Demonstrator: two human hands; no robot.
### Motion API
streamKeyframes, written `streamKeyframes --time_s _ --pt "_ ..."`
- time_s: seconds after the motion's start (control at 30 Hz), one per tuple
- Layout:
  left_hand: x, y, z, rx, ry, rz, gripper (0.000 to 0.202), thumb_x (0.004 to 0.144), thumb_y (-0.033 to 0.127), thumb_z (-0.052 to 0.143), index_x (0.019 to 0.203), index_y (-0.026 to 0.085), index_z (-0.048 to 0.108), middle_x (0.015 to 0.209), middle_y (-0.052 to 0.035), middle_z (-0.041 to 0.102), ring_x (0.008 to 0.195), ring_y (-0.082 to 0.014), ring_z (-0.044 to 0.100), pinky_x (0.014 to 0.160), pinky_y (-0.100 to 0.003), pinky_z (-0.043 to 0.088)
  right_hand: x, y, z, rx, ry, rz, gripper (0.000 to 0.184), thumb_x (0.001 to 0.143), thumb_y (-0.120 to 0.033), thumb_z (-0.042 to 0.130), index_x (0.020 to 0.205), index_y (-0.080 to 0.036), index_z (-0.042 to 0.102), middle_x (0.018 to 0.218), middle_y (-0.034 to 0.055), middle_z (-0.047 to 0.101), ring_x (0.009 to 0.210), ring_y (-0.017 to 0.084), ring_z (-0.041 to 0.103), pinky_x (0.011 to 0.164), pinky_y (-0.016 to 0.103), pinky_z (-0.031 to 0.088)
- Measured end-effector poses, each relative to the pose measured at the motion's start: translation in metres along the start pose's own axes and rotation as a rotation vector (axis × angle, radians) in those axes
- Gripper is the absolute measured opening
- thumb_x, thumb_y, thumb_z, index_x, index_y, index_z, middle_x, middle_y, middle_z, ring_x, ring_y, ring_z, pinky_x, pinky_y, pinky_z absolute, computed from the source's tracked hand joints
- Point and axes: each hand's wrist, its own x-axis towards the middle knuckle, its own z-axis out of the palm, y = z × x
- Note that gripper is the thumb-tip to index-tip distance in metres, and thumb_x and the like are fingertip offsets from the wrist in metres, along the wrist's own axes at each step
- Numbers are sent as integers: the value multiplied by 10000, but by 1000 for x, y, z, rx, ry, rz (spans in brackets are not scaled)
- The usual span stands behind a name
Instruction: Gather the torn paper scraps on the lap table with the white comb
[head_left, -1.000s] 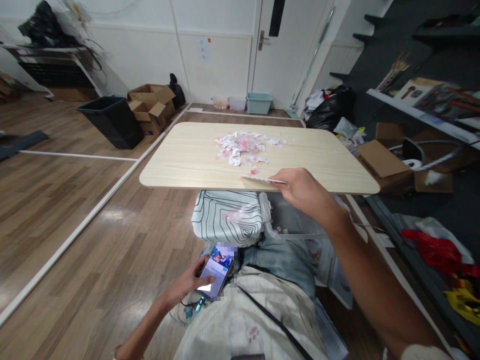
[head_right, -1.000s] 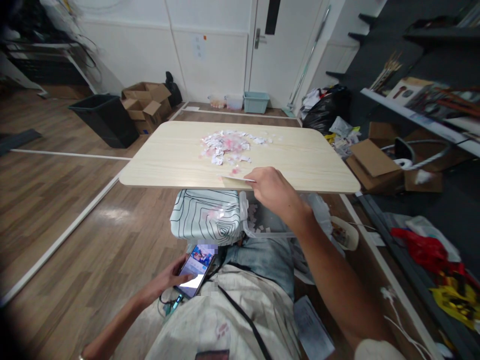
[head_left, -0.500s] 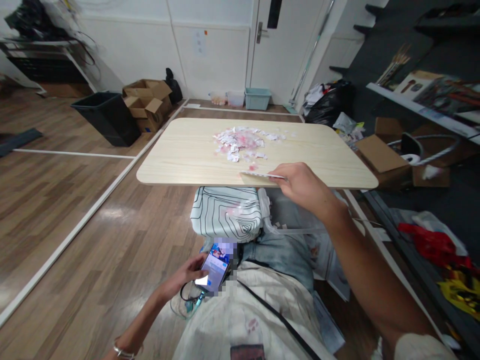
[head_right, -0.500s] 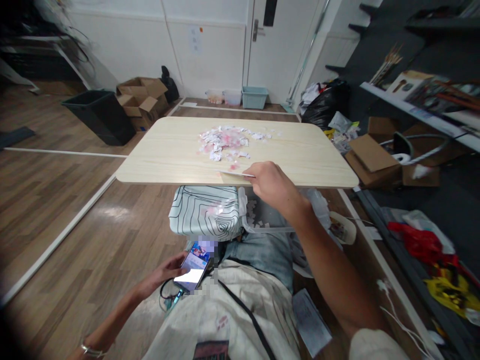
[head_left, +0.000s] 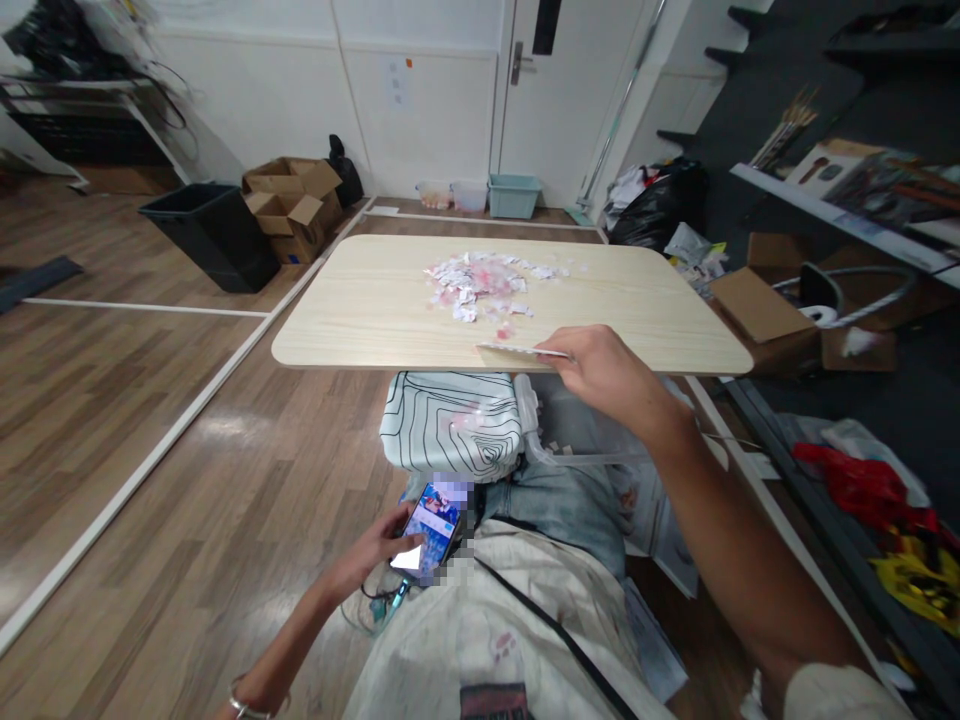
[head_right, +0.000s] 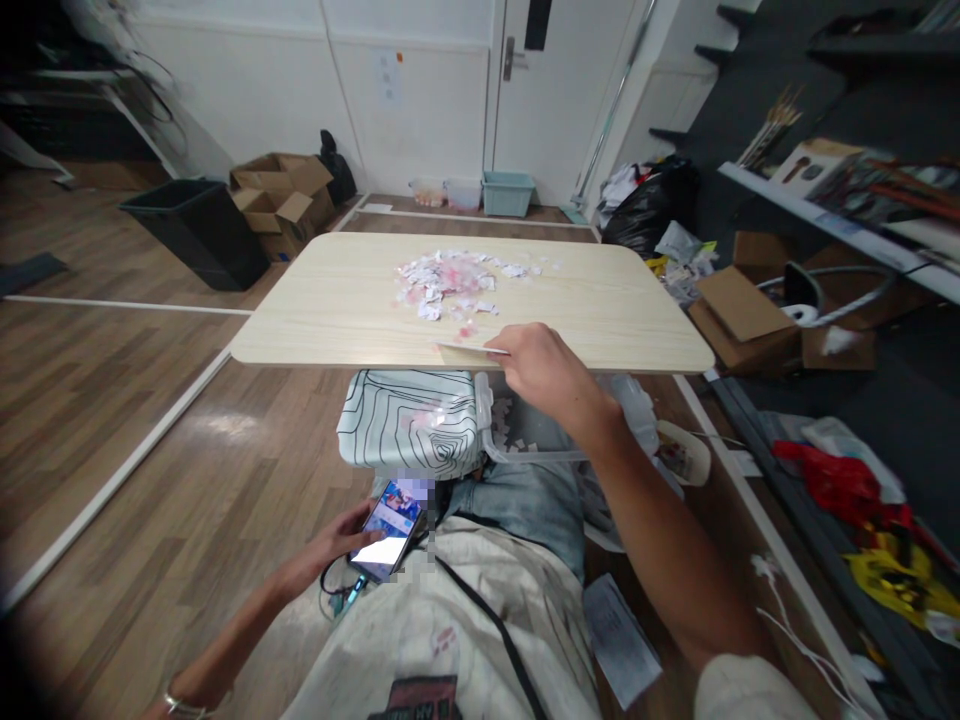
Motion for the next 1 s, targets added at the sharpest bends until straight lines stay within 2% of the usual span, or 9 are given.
streamKeyframes --time_s 0.1,0.27,0.47,0.63,0.77,0.93,1.0 --pt "-5 5 -3 -27 -28 -18 507 918 585 997 1234 213 860 1300 -95 865 1275 -357 747 1158 -461 555 0 1 0 0 -3 6 313 1075 -70 615 968 -165 894 1053 155 900 1000 289 815 901 339 518" --pt "-12 7 -12 -90 -82 -21 587 880 606 1004 1305 214 905 1332 -117 897 1284 -375 782 1174 -494 569 1 3 1 -11 7 9 307 1073 -73 624 951 -169 889 1039 152 898 977 282 807 882 333 510" --pt "-11 -1 -25 -54 -208 34 675 851 543 1040 1419 208 894 1428 -154 887 1380 -416 773 1249 -547 546 1 4 1 1 20 -4 308 1064 -70 628 953 -183 892 1014 132 899 948 267 794 873 326 508" --pt "-5 -10 -31 4 -236 72 777 801 497 1102 1487 217 866 1477 -162 868 1414 -414 761 1260 -536 549 1 4 1 -6 8 2 312 1069 -83 623 950 -182 894 1042 146 904 988 282 813 883 333 515" --pt "-6 -9 -29 -50 -188 56 692 829 486 1087 1431 206 891 1424 -160 885 1369 -408 784 1247 -538 562 1 3 0 1 -2 16 322 1070 -87 614 949 -170 901 1041 157 902 996 293 819 885 341 522" --pt "-8 -2 -20 -78 -65 12 618 848 614 1059 1283 193 932 1276 -137 919 1226 -383 824 1176 -520 604 1 2 -3 6 0 34 319 1053 -78 629 971 -170 923 1059 154 912 1021 298 835 909 343 549" --pt "-8 2 -16 -36 -33 5 615 855 651 1050 1246 191 934 1281 -132 917 1238 -384 816 1185 -517 604 1 2 -3 12 2 38 323 1034 -54 634 1015 -170 934 1082 151 918 1053 300 846 929 339 559"
